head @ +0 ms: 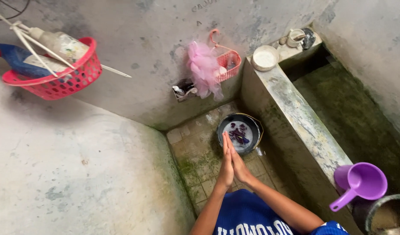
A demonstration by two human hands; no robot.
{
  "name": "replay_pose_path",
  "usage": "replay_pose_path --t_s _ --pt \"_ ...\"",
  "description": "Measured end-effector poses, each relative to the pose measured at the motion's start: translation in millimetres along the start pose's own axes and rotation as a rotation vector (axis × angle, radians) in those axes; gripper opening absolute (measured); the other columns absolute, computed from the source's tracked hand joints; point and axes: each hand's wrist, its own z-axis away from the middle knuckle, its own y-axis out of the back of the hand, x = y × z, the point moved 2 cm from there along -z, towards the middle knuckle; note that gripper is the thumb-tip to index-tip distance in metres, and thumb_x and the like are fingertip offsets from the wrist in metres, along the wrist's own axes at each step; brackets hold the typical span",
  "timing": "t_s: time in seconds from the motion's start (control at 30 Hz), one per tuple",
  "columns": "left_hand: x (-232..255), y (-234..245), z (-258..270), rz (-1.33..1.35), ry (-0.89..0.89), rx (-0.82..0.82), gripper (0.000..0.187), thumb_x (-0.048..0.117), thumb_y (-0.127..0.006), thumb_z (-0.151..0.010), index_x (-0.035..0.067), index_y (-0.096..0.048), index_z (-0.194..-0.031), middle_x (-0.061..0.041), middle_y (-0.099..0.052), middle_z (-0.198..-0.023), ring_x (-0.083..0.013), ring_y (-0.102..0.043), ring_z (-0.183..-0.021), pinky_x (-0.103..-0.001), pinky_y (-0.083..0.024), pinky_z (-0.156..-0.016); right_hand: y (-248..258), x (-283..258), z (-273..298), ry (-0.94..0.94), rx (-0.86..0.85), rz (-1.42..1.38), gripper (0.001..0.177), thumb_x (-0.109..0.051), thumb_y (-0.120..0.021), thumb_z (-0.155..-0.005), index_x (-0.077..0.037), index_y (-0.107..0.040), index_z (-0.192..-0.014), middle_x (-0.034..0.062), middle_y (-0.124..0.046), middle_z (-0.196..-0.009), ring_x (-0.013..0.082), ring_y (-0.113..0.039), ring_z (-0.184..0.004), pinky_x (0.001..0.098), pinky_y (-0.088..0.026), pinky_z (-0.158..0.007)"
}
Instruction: Washing small items of clothing or rags by hand in a basin with water and detergent.
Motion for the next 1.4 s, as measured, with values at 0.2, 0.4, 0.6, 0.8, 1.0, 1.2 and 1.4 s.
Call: replay_pose_path --t_s 0.2,0.4,0.6,0.8,1.0,1.2,1.4 --pt "3 29 -7 -0.012 -0.002 -0.015 0.081 0.063 -0.016 -0.102 0.015 0.001 -0.166 -0.005 0.006 -0.175 -0.027 0.003 -0.161 -0.045 -0.009 -0.127 -16 1 -16 0.079 0.008 -0.014 0.066 -0.038 -0.019 -0.11 -0.004 -0.007 -0.165 0.0107 -0.006 -0.175 0.0248 -0.006 -0.161 0.0371 -0.005 -0.128" --pt "13 55 -13 -0.053 -0.07 -0.043 0.084 0.067 -0.018 -0.103 0.014 0.0 -0.166 -0.008 0.006 -0.176 -0.0283 0.004 -0.162 -0.047 -0.006 -0.129 -39 -10 -19 0.007 0.004 0.01 0.07 -0.045 -0.019 -0.108 -0.005 -0.007 -0.165 0.0098 -0.005 -0.175 0.0259 -0.005 -0.161 0.0377 -0.005 -0.127" --pt "28 67 -6 -0.062 -0.056 -0.054 0.088 0.068 -0.017 -0.099 0.016 0.007 -0.165 -0.007 0.01 -0.175 -0.0276 0.005 -0.16 -0.047 -0.008 -0.127 -52 -10 -30 0.007 -0.008 0.109 0.076 -0.054 -0.017 -0.106 -0.006 -0.007 -0.165 0.0107 -0.004 -0.175 0.0276 -0.003 -0.161 0.0398 -0.004 -0.128" --pt "14 72 -13 -0.017 -0.061 -0.096 0.089 0.069 -0.018 -0.101 0.014 0.006 -0.166 -0.009 0.009 -0.175 -0.0282 0.004 -0.161 -0.046 -0.007 -0.128 -58 -25 -23 -0.023 0.012 0.101 0.082 -0.06 -0.015 -0.104 -0.008 -0.004 -0.165 0.0098 0.001 -0.175 0.0276 -0.001 -0.161 0.0414 -0.004 -0.128" --pt "-5 53 -12 0.013 -0.029 -0.161 0.088 0.068 -0.019 -0.102 0.012 0.003 -0.166 -0.01 0.004 -0.175 -0.0297 0.0 -0.161 -0.046 -0.009 -0.128 -42 -33 -12 0.017 0.054 0.019 0.084 -0.06 -0.025 -0.104 -0.006 -0.004 -0.165 0.0107 0.0 -0.176 0.0272 0.0 -0.161 0.0412 -0.003 -0.127" --pt "-14 25 -6 0.032 0.001 -0.235 0.088 0.068 -0.02 -0.103 0.011 0.0 -0.166 -0.012 -0.001 -0.175 -0.0311 -0.004 -0.162 -0.046 -0.01 -0.128 -6 -28 4 0.058 0.149 0.066 0.081 -0.058 -0.024 -0.106 -0.006 -0.006 -0.165 0.0115 -0.002 -0.176 0.0261 -0.002 -0.162 0.039 -0.003 -0.128" --pt "-31 -16 -14 0.056 0.001 -0.313 0.087 0.067 -0.021 -0.104 0.009 -0.003 -0.166 -0.013 -0.005 -0.175 -0.0326 -0.008 -0.162 -0.045 -0.012 -0.128 20 -60 29 0.068 0.226 0.065 0.086 -0.063 -0.026 -0.105 -0.005 -0.003 -0.165 0.0109 0.001 -0.176 0.0263 0.001 -0.162 0.0407 -0.001 -0.127"
